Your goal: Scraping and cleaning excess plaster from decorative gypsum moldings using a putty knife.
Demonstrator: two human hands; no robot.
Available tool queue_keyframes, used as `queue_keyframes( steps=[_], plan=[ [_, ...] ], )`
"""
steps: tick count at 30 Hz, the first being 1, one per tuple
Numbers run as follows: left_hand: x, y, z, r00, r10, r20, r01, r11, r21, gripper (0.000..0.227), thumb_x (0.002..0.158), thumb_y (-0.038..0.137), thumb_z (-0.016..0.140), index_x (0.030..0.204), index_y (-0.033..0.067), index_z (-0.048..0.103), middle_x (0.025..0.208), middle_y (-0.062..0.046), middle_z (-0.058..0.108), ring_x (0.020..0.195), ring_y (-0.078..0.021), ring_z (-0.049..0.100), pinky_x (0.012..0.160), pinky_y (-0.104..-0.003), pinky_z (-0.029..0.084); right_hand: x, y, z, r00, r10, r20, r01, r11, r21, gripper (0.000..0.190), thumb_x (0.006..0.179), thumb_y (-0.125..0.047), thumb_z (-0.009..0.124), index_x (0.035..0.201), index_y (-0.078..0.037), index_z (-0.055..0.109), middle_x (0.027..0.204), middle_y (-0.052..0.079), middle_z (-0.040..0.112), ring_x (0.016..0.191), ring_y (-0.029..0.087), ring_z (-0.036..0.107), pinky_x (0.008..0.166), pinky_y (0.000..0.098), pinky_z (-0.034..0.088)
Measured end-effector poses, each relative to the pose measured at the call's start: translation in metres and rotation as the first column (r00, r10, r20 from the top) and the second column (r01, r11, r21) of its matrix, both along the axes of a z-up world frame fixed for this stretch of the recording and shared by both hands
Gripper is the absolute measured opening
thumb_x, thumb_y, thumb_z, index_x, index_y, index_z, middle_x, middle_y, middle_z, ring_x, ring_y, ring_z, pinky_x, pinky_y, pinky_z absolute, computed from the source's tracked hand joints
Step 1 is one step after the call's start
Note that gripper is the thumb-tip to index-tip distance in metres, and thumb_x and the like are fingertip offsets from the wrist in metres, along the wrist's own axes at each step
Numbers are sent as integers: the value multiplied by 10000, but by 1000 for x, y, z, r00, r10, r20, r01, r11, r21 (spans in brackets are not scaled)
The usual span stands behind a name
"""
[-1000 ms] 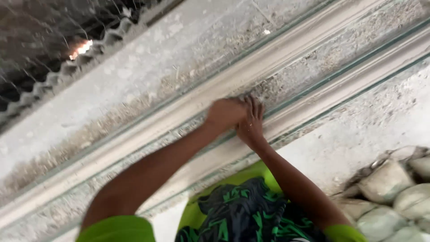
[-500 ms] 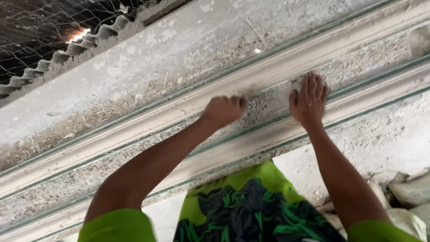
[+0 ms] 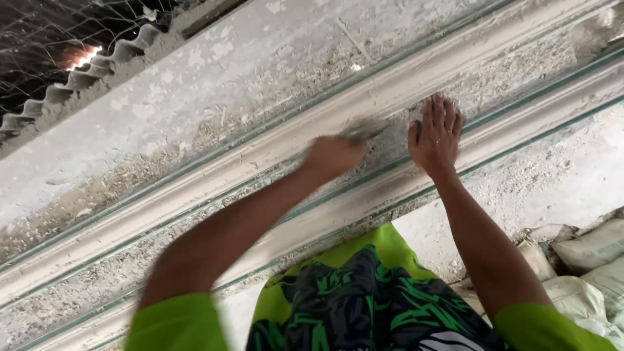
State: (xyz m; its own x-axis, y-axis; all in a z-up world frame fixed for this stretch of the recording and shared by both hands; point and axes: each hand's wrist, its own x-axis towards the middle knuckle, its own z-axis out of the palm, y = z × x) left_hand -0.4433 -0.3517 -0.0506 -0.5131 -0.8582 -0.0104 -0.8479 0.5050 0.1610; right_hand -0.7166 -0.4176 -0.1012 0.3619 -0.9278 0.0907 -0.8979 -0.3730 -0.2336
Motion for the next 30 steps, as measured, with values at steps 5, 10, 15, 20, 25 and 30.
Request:
queue_keyframes(
  steps=[5, 10, 15, 20, 25, 30],
  plan=[
    [-11, -4, 2, 992, 85, 93, -83, 996, -20, 171, 902, 176, 655, 1004, 49, 708, 828, -110, 728, 659, -256, 717, 489, -414, 554, -4, -2, -7, 999, 7, 35, -8, 1000, 25, 646, 1083, -339, 419, 1620, 16, 369, 1674, 253, 342, 1548, 461, 284, 1252, 627, 181],
    [118, 96, 43, 964, 256, 70, -261, 866, 427, 286, 1122, 307, 490, 1327, 169, 633, 808, -99, 709, 557, -208, 654, 428, -352, 552, -8, -5, -18, 999, -15, 32, 13, 998, 59, 663, 1098, -349, 394, 1630, 42, 329, 1688, 256, 304, 1547, 455, 259, 1249, 617, 149],
    [150, 107, 25, 915, 342, -212, -321, 938, 129, 362, 1034, 352, 607, 1352, 182, 628, 1107, -133, 774, 715, -216, 719, 538, -360, 599, -2, -6, -15, 999, -28, -27, 29, 999, 26, 693, 1050, -363, 442, 1597, 55, 362, 1672, 259, 310, 1532, 451, 268, 1236, 608, 158],
    [10, -47, 22, 848, 508, -149, -372, 773, 515, 299, 1031, 364, 533, 1111, 133, 706, 844, -146, 732, 736, -311, 701, 675, -491, 572, 0, -5, 0, 999, -53, -7, 53, 998, -19, 645, 1070, -322, 473, 1594, 45, 393, 1661, 244, 362, 1536, 431, 302, 1245, 605, 199],
    [24, -31, 56, 932, 352, -90, -265, 828, 494, 335, 1090, 355, 476, 1104, 92, 683, 866, -176, 727, 796, -366, 710, 720, -541, 559, -2, -9, 0, 996, -47, 82, 50, 998, -26, 619, 1084, -318, 463, 1589, 38, 418, 1644, 235, 387, 1519, 432, 323, 1218, 623, 217],
    [70, 16, 66, 911, 409, 48, -364, 744, 560, 345, 1055, 344, 466, 1331, 179, 593, 854, -133, 719, 665, -338, 711, 594, -519, 582, 2, -8, -7, 997, -56, -55, 55, 998, -15, 632, 1086, -345, 441, 1587, 40, 414, 1650, 233, 368, 1526, 424, 322, 1233, 628, 226]
  ],
)
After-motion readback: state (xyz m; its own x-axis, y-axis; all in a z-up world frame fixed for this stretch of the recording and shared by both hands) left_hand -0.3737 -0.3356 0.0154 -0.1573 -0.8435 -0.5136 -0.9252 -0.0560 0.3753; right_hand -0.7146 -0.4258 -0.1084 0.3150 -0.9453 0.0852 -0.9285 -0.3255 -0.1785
